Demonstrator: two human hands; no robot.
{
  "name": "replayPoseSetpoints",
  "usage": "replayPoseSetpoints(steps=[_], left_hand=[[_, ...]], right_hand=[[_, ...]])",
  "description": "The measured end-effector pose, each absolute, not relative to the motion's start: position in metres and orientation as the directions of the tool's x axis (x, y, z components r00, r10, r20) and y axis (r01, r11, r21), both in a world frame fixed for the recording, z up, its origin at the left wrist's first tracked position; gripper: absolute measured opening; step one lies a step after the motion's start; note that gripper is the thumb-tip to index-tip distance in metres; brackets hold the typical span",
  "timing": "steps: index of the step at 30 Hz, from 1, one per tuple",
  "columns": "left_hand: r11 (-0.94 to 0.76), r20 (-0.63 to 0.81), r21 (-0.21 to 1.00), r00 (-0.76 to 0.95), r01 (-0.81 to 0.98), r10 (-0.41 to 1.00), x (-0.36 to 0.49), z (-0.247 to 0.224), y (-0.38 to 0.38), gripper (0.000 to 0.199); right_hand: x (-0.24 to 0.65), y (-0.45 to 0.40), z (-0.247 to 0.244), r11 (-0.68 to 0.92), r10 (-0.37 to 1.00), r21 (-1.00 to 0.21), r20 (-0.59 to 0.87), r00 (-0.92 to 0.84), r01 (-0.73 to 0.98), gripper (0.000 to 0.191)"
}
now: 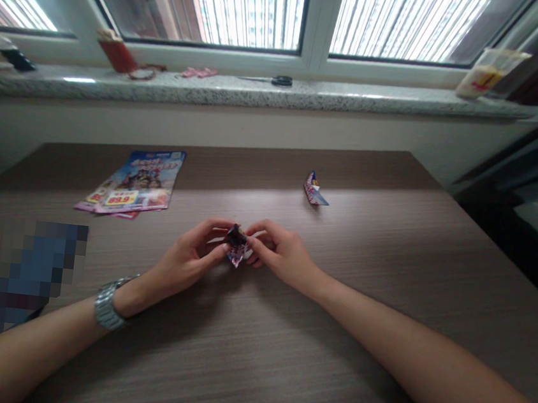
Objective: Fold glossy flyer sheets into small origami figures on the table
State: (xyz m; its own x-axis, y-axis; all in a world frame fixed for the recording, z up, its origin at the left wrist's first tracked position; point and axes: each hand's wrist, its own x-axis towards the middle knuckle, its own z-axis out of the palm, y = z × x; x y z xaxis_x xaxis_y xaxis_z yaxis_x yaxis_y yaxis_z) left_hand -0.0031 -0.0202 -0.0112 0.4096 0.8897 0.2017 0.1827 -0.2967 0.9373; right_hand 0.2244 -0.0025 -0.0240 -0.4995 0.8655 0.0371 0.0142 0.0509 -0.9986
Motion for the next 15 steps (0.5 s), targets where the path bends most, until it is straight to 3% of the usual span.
replayPoseSetpoints(steps=[15], left_hand=[[-0.344, 0.236, 0.921, 0.439, 0.182, 0.867, -0.0054, -0.0105, -0.0204, 0.029]], right_hand=[[0.2259, -0.0024, -0.0276, 0.083, 0.851, -0.996, 0.066, -0.522, 0.009, 0.035]])
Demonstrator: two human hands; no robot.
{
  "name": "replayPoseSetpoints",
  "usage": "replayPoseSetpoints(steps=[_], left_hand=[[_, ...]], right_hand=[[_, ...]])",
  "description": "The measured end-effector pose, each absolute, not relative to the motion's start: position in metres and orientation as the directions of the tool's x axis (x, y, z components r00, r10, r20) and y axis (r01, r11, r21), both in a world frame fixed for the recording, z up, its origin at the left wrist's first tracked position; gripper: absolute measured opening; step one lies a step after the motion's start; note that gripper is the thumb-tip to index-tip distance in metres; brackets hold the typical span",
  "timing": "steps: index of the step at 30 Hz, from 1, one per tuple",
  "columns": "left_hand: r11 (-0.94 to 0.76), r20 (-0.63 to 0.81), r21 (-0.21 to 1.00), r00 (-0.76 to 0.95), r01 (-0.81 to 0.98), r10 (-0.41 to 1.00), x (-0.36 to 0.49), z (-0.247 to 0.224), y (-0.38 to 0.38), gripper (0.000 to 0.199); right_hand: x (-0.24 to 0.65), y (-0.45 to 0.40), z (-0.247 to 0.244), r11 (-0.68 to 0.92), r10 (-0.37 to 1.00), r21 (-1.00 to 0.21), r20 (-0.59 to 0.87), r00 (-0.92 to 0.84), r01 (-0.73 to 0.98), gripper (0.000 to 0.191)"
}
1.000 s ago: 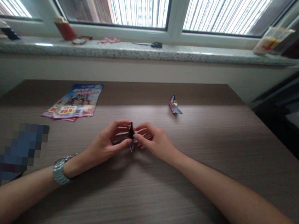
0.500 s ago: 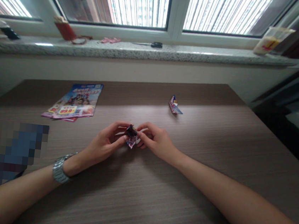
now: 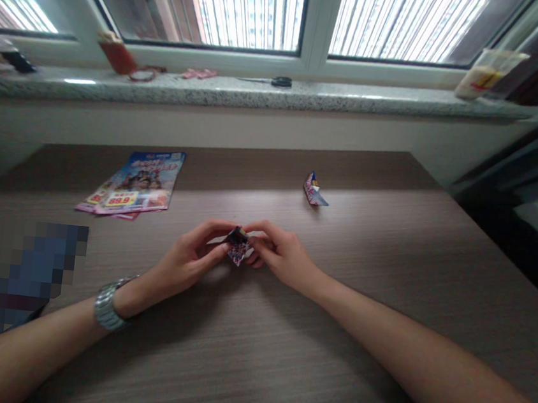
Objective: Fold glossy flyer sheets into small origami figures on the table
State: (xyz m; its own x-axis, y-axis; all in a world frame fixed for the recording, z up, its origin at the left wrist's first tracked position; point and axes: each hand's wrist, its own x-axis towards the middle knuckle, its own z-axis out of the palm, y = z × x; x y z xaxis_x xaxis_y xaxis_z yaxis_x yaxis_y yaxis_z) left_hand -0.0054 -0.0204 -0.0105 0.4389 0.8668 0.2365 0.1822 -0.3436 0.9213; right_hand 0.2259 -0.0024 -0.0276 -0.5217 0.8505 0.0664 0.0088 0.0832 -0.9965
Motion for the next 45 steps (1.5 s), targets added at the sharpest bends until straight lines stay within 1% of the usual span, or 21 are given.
replayPoseSetpoints(steps=[4, 7, 9, 13, 19, 24, 30, 34, 38, 42, 45], left_hand=[[-0.367, 0.269, 0.918, 0.443, 0.151, 0.855, -0.0034, -0.0066, -0.0197, 0.028], [-0.395, 0.303, 0.904, 0.413, 0.16, 0.859, -0.002, -0.0049, -0.0196, 0.028], [-0.365, 0.28, 0.918, 0.397, 0.155, 0.874, -0.0016, -0.0058, -0.02, 0.03], [-0.241, 0.186, 0.967, 0.422, 0.081, 0.887, -0.0022, -0.0087, -0.0204, 0.038], [-0.216, 0.143, 0.966, 0.405, 0.14, 0.903, -0.0032, -0.003, -0.018, 0.03], [-0.186, 0.125, 0.976, 0.411, 0.112, 0.903, -0.0049, -0.0003, -0.0159, 0.029], [-0.142, 0.11, 0.988, 0.372, 0.059, 0.922, -0.0047, -0.0047, -0.0158, 0.024], [-0.205, 0.165, 0.975, 0.353, 0.081, 0.921, -0.0027, -0.0067, -0.0162, 0.021], [-0.318, 0.255, 0.939, 0.355, 0.132, 0.9, -0.0023, -0.0035, -0.017, 0.013], [-0.347, 0.279, 0.926, 0.354, 0.147, 0.893, -0.0013, -0.0004, -0.0196, 0.012], [-0.333, 0.263, 0.932, 0.369, 0.141, 0.891, 0.0001, -0.0016, -0.0223, 0.014]], right_hand=[[0.2261, -0.0018, -0.0303, 0.075, 0.858, -0.997, 0.081, -0.507, -0.032, 0.033], [0.226, -0.0018, -0.0293, 0.071, 0.868, -0.996, 0.085, -0.489, -0.048, 0.033], [0.2261, -0.0021, -0.0279, 0.077, 0.875, -0.996, 0.089, -0.476, -0.045, 0.032], [0.2269, -0.0021, -0.0268, 0.117, 0.879, -0.993, 0.116, -0.462, -0.026, 0.031], [0.2277, -0.0022, -0.0265, 0.147, 0.89, -0.989, 0.133, -0.436, -0.001, 0.027], [0.2282, -0.0035, -0.0256, 0.162, 0.887, -0.987, 0.136, -0.44, 0.02, 0.025], [0.2287, -0.0052, -0.0255, 0.17, 0.856, -0.985, 0.136, -0.499, 0.025, 0.025], [0.227, -0.0059, -0.0236, 0.146, 0.853, -0.989, 0.12, -0.508, 0.01, 0.025], [0.2236, -0.0065, -0.0218, 0.074, 0.869, -0.997, 0.078, -0.489, -0.028, 0.032], [0.2215, -0.0074, -0.0214, 0.035, 0.872, -0.999, 0.011, -0.49, 0.04, 0.041], [0.2217, -0.0083, -0.0218, 0.064, 0.866, -0.995, 0.018, -0.499, 0.076, 0.039]])
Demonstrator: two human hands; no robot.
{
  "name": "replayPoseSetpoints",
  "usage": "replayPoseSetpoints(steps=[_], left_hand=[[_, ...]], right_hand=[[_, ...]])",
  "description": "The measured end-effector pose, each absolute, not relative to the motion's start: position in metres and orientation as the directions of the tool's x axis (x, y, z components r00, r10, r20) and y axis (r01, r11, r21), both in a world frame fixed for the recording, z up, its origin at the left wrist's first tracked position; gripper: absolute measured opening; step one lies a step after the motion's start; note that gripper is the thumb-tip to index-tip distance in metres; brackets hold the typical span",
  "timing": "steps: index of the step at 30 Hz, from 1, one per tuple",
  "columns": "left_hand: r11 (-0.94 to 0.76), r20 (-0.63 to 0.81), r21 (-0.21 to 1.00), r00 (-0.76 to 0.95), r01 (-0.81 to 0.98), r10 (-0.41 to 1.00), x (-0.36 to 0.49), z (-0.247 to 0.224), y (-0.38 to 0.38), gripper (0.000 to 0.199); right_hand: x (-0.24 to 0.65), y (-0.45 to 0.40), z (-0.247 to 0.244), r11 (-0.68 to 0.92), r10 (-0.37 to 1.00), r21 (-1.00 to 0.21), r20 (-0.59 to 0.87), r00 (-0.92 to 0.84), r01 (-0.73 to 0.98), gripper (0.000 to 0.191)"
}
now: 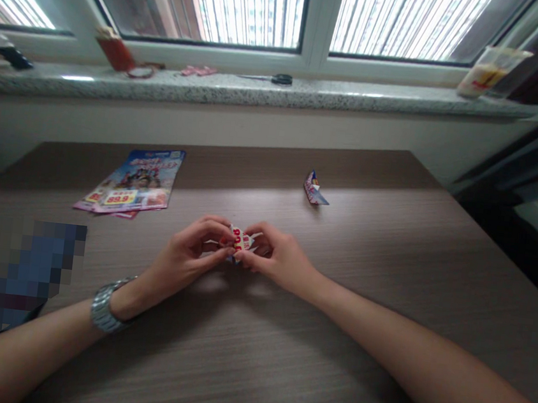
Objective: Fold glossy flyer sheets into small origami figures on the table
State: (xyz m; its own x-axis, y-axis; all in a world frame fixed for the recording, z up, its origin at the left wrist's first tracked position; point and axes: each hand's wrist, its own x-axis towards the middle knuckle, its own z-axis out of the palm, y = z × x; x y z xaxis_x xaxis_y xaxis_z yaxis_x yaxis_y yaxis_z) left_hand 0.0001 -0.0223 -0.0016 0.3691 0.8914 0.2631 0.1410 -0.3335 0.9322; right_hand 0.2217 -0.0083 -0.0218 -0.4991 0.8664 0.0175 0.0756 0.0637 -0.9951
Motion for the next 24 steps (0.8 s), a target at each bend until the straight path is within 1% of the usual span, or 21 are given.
replayPoseSetpoints(steps=[5, 11, 15, 20, 24], left_hand=[[-0.248, 0.193, 0.961, 0.345, 0.121, 0.918, -0.0002, -0.0038, -0.0239, 0.036], [-0.258, 0.168, 0.94, 0.358, 0.222, 0.919, -0.002, 0.0013, -0.0208, 0.017], [-0.238, 0.153, 0.946, 0.344, 0.22, 0.927, -0.0025, -0.0006, -0.02, 0.019], [-0.233, 0.162, 0.947, 0.296, 0.223, 0.941, -0.004, -0.0032, -0.02, 0.021], [-0.245, 0.175, 0.943, 0.289, 0.226, 0.941, -0.0034, -0.0014, -0.02, 0.018]], right_hand=[[0.223, -0.0102, -0.0199, 0.108, 0.868, -0.986, 0.03, -0.496, 0.131, 0.034], [0.223, -0.0133, -0.0173, 0.162, 0.853, -0.975, 0.062, -0.519, 0.15, 0.029], [0.2229, -0.0131, -0.0171, 0.174, 0.854, -0.967, 0.056, -0.517, 0.183, 0.029], [0.2231, -0.0119, -0.0154, 0.16, 0.848, -0.962, 0.018, -0.53, 0.222, 0.034], [0.2232, -0.0114, -0.015, 0.177, 0.84, -0.951, 0.013, -0.542, 0.252, 0.024]])
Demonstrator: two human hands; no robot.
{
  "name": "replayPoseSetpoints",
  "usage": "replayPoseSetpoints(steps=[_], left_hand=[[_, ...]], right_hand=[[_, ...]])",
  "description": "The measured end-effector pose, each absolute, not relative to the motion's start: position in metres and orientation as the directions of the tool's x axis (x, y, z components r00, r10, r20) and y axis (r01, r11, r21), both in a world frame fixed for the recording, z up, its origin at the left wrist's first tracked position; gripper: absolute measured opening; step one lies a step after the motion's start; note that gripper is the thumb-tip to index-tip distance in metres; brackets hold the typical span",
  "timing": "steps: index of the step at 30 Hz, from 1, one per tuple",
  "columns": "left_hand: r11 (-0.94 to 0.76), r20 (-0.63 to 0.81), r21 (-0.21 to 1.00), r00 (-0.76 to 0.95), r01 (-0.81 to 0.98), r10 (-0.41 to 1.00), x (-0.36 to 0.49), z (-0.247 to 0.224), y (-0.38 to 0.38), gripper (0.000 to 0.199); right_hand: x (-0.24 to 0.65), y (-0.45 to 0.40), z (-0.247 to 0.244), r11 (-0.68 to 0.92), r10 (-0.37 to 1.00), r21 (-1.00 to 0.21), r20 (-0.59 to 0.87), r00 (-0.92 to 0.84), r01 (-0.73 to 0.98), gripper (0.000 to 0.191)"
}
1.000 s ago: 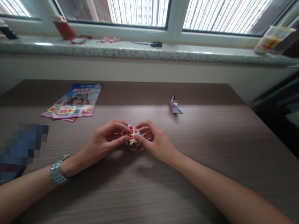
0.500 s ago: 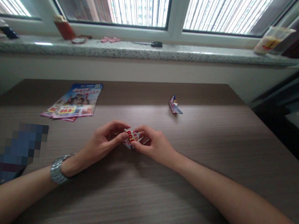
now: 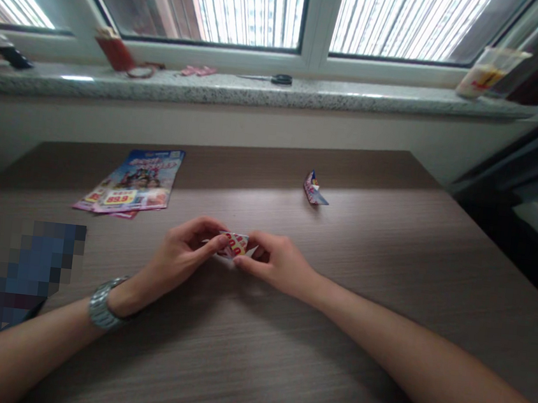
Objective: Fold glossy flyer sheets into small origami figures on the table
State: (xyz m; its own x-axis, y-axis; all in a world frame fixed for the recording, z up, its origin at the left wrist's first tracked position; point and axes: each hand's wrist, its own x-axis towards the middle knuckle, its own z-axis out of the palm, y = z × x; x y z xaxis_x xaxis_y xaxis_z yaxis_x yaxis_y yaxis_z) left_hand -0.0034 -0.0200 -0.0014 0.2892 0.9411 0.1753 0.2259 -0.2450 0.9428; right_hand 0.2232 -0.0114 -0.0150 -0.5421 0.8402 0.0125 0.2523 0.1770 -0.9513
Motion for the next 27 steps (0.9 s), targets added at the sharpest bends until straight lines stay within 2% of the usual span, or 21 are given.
replayPoseSetpoints(steps=[7, 14, 18, 24, 27], left_hand=[[-0.218, 0.15, 0.956, 0.315, 0.195, 0.937, -0.002, 0.0011, -0.0212, 0.016], [-0.22, 0.144, 0.953, 0.33, 0.207, 0.933, -0.0043, 0.0021, -0.0195, 0.022], [-0.228, 0.149, 0.949, 0.328, 0.217, 0.933, -0.0049, 0.0041, -0.0186, 0.022], [-0.231, 0.153, 0.944, 0.307, 0.237, 0.939, -0.0044, 0.0057, -0.0199, 0.019], [-0.242, 0.158, 0.938, 0.314, 0.248, 0.936, -0.0036, 0.0071, -0.0211, 0.018]], right_hand=[[0.2233, -0.0096, -0.0154, 0.221, 0.831, -0.944, 0.051, -0.554, 0.245, 0.015], [0.2221, -0.009, -0.0138, 0.159, 0.836, -0.967, 0.023, -0.549, 0.201, 0.016], [0.2218, -0.0102, -0.0126, 0.192, 0.841, -0.959, 0.051, -0.539, 0.209, 0.015], [0.222, -0.0116, -0.0155, 0.119, 0.842, -0.977, 0.005, -0.539, 0.177, 0.029], [0.2222, -0.0111, -0.0179, 0.094, 0.835, -0.986, 0.002, -0.55, 0.139, 0.03]])
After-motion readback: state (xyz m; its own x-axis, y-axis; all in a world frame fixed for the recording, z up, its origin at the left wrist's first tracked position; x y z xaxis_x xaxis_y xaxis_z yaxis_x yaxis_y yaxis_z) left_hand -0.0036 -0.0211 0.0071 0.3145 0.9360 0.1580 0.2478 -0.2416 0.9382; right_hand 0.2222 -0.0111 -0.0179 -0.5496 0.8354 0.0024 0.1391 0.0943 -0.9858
